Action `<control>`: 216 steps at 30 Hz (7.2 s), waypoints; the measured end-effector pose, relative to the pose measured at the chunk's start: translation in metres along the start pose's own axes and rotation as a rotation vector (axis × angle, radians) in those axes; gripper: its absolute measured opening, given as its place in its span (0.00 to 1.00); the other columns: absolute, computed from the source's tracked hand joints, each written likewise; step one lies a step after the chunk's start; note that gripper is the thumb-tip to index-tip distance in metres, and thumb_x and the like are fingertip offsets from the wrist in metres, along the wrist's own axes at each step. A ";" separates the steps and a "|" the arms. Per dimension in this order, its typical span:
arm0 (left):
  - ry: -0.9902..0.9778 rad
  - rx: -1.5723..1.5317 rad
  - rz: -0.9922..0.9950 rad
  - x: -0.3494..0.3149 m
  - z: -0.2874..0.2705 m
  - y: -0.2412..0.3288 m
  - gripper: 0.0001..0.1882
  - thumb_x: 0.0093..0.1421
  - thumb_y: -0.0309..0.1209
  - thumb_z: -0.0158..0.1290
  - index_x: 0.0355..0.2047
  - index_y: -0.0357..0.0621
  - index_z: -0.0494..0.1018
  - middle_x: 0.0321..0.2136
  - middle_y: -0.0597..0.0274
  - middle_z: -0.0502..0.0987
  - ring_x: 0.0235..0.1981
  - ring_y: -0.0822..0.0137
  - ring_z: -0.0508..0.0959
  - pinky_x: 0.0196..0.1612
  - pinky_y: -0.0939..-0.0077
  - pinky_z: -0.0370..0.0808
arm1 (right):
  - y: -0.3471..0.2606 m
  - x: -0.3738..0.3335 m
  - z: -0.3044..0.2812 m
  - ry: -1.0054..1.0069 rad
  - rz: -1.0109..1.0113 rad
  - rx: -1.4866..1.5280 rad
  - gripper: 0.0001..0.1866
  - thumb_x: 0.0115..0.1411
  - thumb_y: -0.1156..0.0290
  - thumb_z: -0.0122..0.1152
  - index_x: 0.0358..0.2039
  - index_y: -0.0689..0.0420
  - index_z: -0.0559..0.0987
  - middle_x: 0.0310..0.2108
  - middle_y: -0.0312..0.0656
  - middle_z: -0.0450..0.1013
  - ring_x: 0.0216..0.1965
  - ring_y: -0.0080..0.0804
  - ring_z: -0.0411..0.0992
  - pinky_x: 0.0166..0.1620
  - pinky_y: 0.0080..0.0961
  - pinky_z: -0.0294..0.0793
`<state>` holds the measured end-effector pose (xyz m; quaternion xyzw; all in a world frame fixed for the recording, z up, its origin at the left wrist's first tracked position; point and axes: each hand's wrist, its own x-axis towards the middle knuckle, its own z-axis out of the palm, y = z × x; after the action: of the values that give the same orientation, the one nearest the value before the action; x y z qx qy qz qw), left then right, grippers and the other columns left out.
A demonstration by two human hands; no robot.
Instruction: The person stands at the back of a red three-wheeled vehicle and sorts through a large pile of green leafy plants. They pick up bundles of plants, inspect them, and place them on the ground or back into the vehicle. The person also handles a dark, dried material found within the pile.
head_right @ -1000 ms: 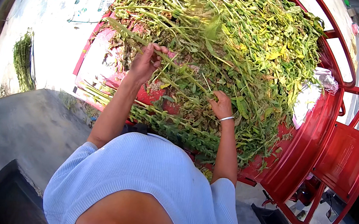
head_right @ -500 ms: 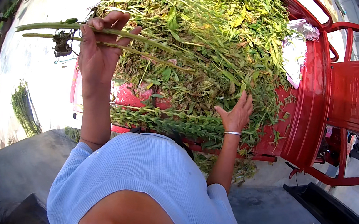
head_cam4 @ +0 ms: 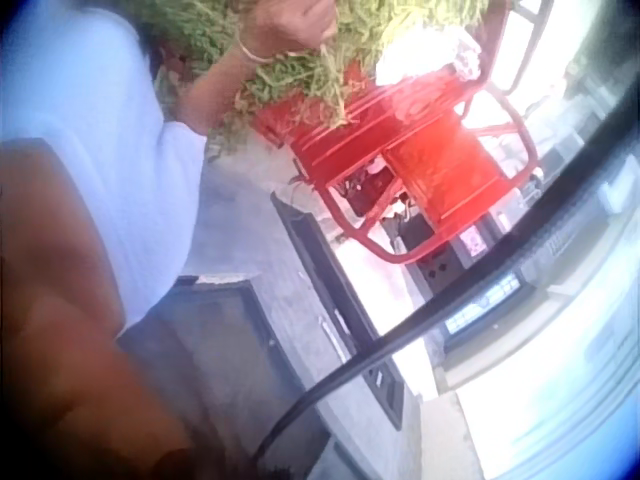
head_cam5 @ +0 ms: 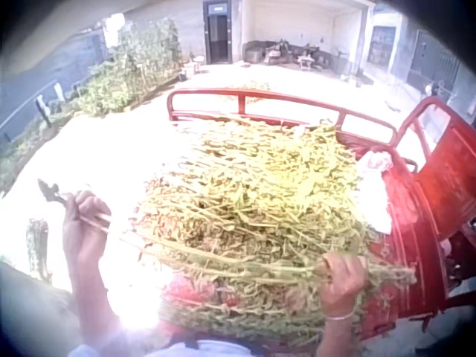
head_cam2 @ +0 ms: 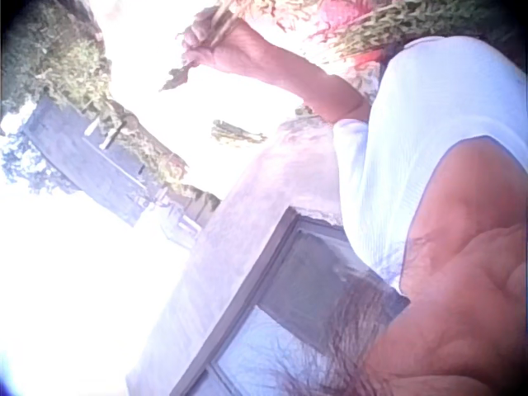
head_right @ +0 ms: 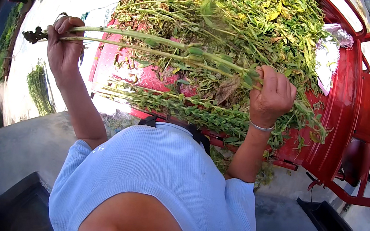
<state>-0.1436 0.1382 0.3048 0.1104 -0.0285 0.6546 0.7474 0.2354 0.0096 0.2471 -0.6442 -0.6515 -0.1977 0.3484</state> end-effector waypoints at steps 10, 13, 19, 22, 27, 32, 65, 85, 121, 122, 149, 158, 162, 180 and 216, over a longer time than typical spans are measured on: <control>0.982 0.296 0.077 0.034 -0.233 0.061 0.13 0.63 0.33 0.36 0.24 0.43 0.64 0.32 0.57 0.76 0.40 0.59 0.75 0.47 0.53 0.70 | 0.057 -0.134 0.043 -0.803 0.192 0.029 0.10 0.42 0.76 0.57 0.28 0.54 0.73 0.25 0.45 0.70 0.30 0.48 0.69 0.32 0.39 0.69; 0.945 0.523 -0.004 0.045 -0.254 0.088 0.15 0.65 0.37 0.33 0.26 0.45 0.64 0.39 0.55 0.75 0.45 0.58 0.73 0.49 0.52 0.69 | 0.069 -0.175 0.036 -0.861 0.259 0.010 0.09 0.44 0.73 0.59 0.29 0.56 0.74 0.26 0.46 0.71 0.30 0.49 0.70 0.31 0.39 0.70; 0.757 1.941 -0.685 0.057 -0.257 0.081 0.49 0.38 0.55 0.64 0.53 0.34 0.59 0.45 0.43 0.70 0.48 0.52 0.70 0.49 0.55 0.70 | 0.084 -0.223 0.036 -0.906 0.298 0.004 0.13 0.47 0.62 0.64 0.31 0.56 0.78 0.25 0.49 0.73 0.28 0.50 0.72 0.29 0.40 0.71; 0.343 2.849 -0.560 0.055 -0.224 0.037 0.39 0.39 0.49 0.65 0.47 0.38 0.65 0.48 0.46 0.67 0.49 0.49 0.69 0.47 0.55 0.71 | 0.055 -0.222 0.052 -1.030 0.249 0.039 0.16 0.47 0.62 0.64 0.35 0.56 0.78 0.26 0.50 0.73 0.28 0.49 0.72 0.29 0.39 0.71; -0.330 2.779 -0.128 -0.046 -0.156 -0.064 0.32 0.43 0.45 0.61 0.48 0.47 0.67 0.51 0.59 0.65 0.56 0.57 0.61 0.57 0.48 0.56 | -0.018 -0.218 0.110 -1.165 0.098 0.213 0.17 0.48 0.60 0.63 0.38 0.54 0.78 0.26 0.51 0.73 0.27 0.49 0.72 0.28 0.38 0.71; -0.667 2.692 -0.552 -0.143 -0.195 -0.111 0.35 0.37 0.46 0.63 0.48 0.51 0.69 0.51 0.61 0.66 0.57 0.60 0.60 0.58 0.44 0.52 | -0.075 -0.217 0.155 -1.183 0.106 0.366 0.16 0.47 0.57 0.62 0.30 0.56 0.78 0.22 0.51 0.72 0.26 0.51 0.71 0.29 0.42 0.70; 0.245 2.217 -0.417 0.013 -0.334 -0.096 0.22 0.57 0.44 0.49 0.25 0.32 0.71 0.29 0.42 0.73 0.34 0.45 0.71 0.38 0.56 0.70 | 0.023 -0.117 0.231 -1.152 0.130 0.082 0.25 0.46 0.63 0.65 0.43 0.60 0.71 0.42 0.51 0.66 0.45 0.50 0.64 0.46 0.40 0.68; 0.564 1.199 -0.567 0.020 -0.366 -0.077 0.19 0.59 0.22 0.42 0.51 0.30 0.60 0.48 0.47 0.67 0.47 0.55 0.72 0.49 0.64 0.72 | 0.105 0.033 0.358 -1.250 0.413 -0.376 0.40 0.38 0.51 0.70 0.52 0.49 0.66 0.52 0.39 0.61 0.52 0.43 0.61 0.49 0.49 0.63; -0.189 2.281 -0.368 0.012 -0.234 -0.109 0.21 0.46 0.30 0.61 0.42 0.46 0.73 0.48 0.58 0.71 0.49 0.60 0.71 0.50 0.70 0.67 | 0.110 0.034 0.150 -0.674 0.265 0.313 0.19 0.61 0.62 0.48 0.51 0.56 0.67 0.40 0.52 0.71 0.40 0.49 0.70 0.43 0.39 0.68; -0.136 2.070 -0.289 0.013 -0.229 -0.119 0.26 0.46 0.32 0.61 0.47 0.45 0.68 0.48 0.57 0.71 0.50 0.58 0.71 0.52 0.65 0.66 | 0.101 0.032 0.142 -0.707 0.293 0.300 0.19 0.61 0.62 0.48 0.51 0.56 0.67 0.40 0.53 0.71 0.39 0.49 0.70 0.42 0.39 0.68; 0.089 0.576 -0.569 -0.042 -0.170 -0.164 0.12 0.61 0.31 0.47 0.43 0.39 0.68 0.41 0.55 0.72 0.46 0.64 0.71 0.47 0.70 0.72 | -0.123 0.017 0.101 -0.352 0.046 0.484 0.09 0.47 0.70 0.60 0.26 0.58 0.70 0.22 0.41 0.65 0.24 0.42 0.69 0.25 0.32 0.69; 0.278 0.541 -0.617 -0.058 -0.181 -0.141 0.24 0.53 0.23 0.54 0.50 0.41 0.61 0.44 0.60 0.69 0.45 0.63 0.73 0.47 0.68 0.73 | -0.112 -0.009 0.157 -0.313 0.265 0.997 0.10 0.44 0.84 0.54 0.30 0.61 0.74 0.25 0.45 0.69 0.27 0.40 0.71 0.29 0.28 0.72; 0.285 0.599 -0.624 -0.050 -0.184 -0.150 0.14 0.55 0.27 0.54 0.42 0.45 0.67 0.40 0.63 0.70 0.43 0.65 0.72 0.45 0.63 0.74 | -0.091 -0.016 0.142 -0.243 0.592 1.154 0.08 0.51 0.86 0.52 0.31 0.63 0.75 0.27 0.40 0.73 0.24 0.23 0.72 0.27 0.18 0.71; 0.370 0.326 -0.465 -0.034 -0.146 -0.159 0.24 0.60 0.54 0.38 0.16 0.52 0.54 0.12 0.72 0.53 0.24 0.70 0.62 0.52 0.46 0.62 | 0.080 -0.154 0.115 -0.732 0.394 -0.149 0.32 0.37 0.71 0.70 0.46 0.50 0.70 0.40 0.40 0.71 0.48 0.44 0.65 0.47 0.46 0.62; 1.420 2.273 -0.057 -0.155 -0.333 0.024 0.48 0.37 0.38 0.68 0.54 0.32 0.54 0.54 0.31 0.55 0.55 0.40 0.59 0.55 0.59 0.62 | -0.062 -0.195 0.201 -1.321 0.048 0.456 0.40 0.34 0.55 0.73 0.49 0.58 0.69 0.44 0.50 0.65 0.47 0.49 0.65 0.49 0.39 0.66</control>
<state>-0.2227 0.0573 -0.0458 0.3052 0.9216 0.2144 0.1078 0.1208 0.0094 -0.0157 -0.5545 -0.7377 0.3850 0.0101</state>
